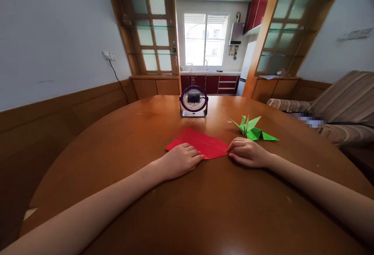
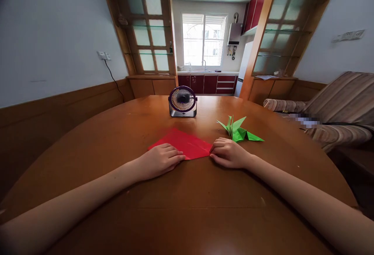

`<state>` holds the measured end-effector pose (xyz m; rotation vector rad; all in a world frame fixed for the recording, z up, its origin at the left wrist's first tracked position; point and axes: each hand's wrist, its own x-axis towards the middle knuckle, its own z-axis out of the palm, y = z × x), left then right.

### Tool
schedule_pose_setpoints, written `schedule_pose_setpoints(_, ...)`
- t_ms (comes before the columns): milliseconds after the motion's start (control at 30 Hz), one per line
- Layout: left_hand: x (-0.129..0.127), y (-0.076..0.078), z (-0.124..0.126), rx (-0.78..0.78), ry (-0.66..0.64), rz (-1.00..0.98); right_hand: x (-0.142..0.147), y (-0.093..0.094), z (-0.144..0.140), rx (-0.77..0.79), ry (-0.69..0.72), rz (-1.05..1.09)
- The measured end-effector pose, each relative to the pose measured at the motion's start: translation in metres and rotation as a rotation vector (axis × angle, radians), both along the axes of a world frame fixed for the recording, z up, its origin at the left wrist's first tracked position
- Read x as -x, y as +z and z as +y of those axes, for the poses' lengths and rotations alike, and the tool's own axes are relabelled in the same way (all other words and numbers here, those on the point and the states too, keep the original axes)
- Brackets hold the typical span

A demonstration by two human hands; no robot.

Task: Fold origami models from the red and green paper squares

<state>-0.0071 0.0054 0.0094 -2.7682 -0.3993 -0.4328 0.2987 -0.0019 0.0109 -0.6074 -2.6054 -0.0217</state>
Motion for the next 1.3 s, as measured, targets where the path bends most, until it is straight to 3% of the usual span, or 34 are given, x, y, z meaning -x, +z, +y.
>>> schedule_pose_setpoints(133, 0.001, 0.003, 0.000, -0.227, -0.002, 0.093, 0.011, 0.003, -0.010, 0.065, 0.066, 0.040)
schedule_pose_setpoints(233, 0.002, 0.005, 0.002, -0.234, 0.015, 0.073, 0.018, 0.006, -0.016, 0.135, 0.100, 0.096)
schedule_pose_setpoints(400, 0.011, 0.005, 0.011, 0.028, 0.015, -0.102, 0.025, 0.019, -0.015, 0.200, 0.045, 0.204)
schedule_pose_setpoints(567, 0.020, 0.002, 0.019, 0.354, -0.046, -0.226, 0.028, 0.029, 0.004, 0.220, -0.123, 0.213)
schedule_pose_setpoints(867, 0.024, -0.013, 0.038, 0.644, -0.092, -0.383, 0.053, 0.031, 0.053, 0.406, -0.409, 0.040)
schedule_pose_setpoints(1033, 0.027, -0.012, 0.043, 0.554, -0.111, -0.373, 0.069, 0.035, 0.078, 0.501, -0.441, -0.127)
schedule_pose_setpoints(1300, 0.028, -0.002, 0.031, 0.369, 0.014, -0.197, 0.079, 0.046, 0.094, 0.595, -0.464, -0.341)
